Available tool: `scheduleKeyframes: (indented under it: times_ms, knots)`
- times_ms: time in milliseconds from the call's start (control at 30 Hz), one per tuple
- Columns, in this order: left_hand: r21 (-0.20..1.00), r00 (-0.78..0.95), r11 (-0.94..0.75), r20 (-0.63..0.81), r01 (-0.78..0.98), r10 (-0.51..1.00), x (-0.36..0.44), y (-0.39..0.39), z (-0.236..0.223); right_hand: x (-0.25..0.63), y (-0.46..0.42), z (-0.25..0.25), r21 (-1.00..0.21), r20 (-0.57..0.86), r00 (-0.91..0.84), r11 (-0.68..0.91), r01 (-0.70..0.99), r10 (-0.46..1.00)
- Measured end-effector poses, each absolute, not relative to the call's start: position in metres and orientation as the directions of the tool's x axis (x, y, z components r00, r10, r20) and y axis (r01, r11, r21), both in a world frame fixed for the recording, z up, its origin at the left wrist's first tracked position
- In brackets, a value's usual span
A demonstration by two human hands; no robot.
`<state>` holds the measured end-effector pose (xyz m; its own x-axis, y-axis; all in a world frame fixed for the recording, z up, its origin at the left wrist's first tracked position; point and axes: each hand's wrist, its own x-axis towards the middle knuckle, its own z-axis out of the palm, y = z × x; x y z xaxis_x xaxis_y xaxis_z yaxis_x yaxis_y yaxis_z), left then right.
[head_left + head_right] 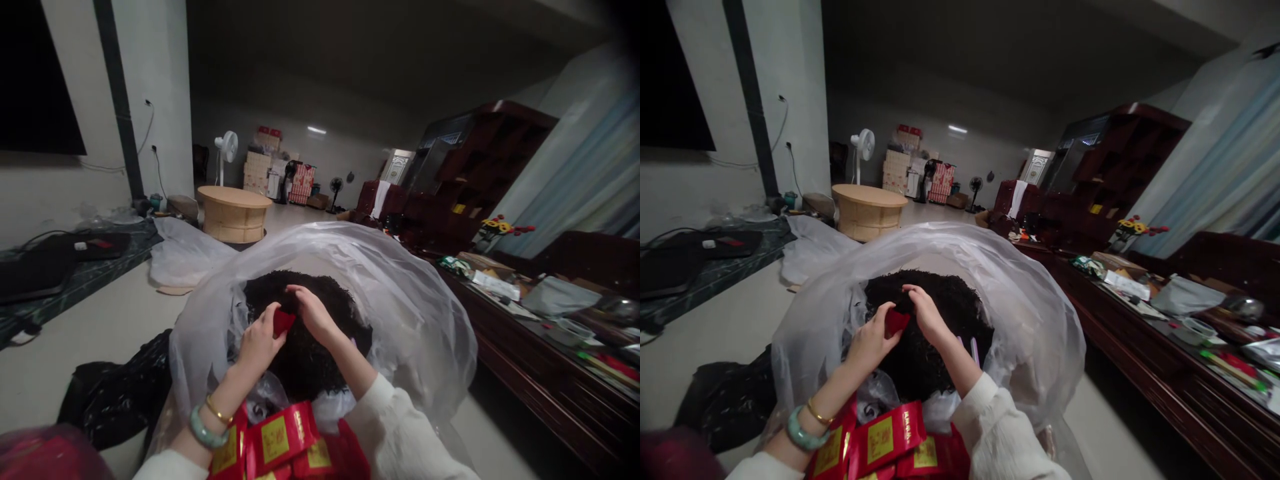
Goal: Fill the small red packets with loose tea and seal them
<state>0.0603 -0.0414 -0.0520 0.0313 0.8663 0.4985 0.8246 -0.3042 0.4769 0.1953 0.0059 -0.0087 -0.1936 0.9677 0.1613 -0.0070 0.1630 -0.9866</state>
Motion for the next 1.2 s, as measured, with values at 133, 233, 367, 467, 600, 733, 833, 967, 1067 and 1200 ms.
scheduleKeyframes:
  times_ms: [133, 233, 367, 467, 600, 733, 833, 967, 1067, 1200]
  knots:
    - [0.478, 0.025, -0.301, 0.501, 0.825, 0.865, 0.06, -0.041, -0.053, 0.205, -0.005, -0.005, -0.843, 0.307, -0.313, 0.41, 0.349, 0.899]
    - [0.479, 0.035, -0.316, 0.508, 0.819, 0.86, 0.061, -0.041, -0.054, 0.209, -0.007, 0.0, -0.682, 0.36, -0.348, 0.499, 0.534, 0.865]
    - [0.462, 0.084, -0.386, 0.549, 0.799, 0.831, 0.062, -0.042, -0.056, 0.209, -0.007, 0.011, -0.565, 0.324, -0.367, 0.49, 0.664, 0.872]
    - [0.455, 0.103, -0.431, 0.586, 0.779, 0.804, 0.061, -0.042, -0.058, 0.206, -0.005, 0.021, -0.509, 0.315, -0.404, 0.512, 0.692, 0.859]
    - [0.496, 0.057, -0.408, 0.581, 0.766, 0.812, 0.058, -0.04, -0.064, 0.202, -0.006, 0.027, -0.516, 0.336, -0.423, 0.54, 0.664, 0.841]
    - [0.544, 0.005, -0.346, 0.532, 0.764, 0.847, 0.054, -0.038, -0.073, 0.203, -0.01, 0.025, -0.539, 0.351, -0.404, 0.535, 0.651, 0.845]
    - [0.56, -0.01, -0.327, 0.514, 0.761, 0.857, 0.053, -0.037, -0.079, 0.206, -0.013, 0.025, -0.46, 0.353, -0.463, 0.582, 0.671, 0.813]
    - [0.539, 0.003, -0.36, 0.552, 0.762, 0.834, 0.057, -0.038, -0.082, 0.207, -0.013, 0.027, -0.354, 0.296, -0.544, 0.619, 0.701, 0.785]
    - [0.518, -0.007, -0.373, 0.591, 0.77, 0.806, 0.06, -0.038, -0.083, 0.204, -0.012, 0.023, -0.389, 0.36, -0.459, 0.578, 0.718, 0.812]
    - [0.494, -0.025, -0.38, 0.634, 0.782, 0.773, 0.063, -0.038, -0.082, 0.2, -0.015, 0.013, -0.464, 0.441, -0.403, 0.587, 0.663, 0.802]
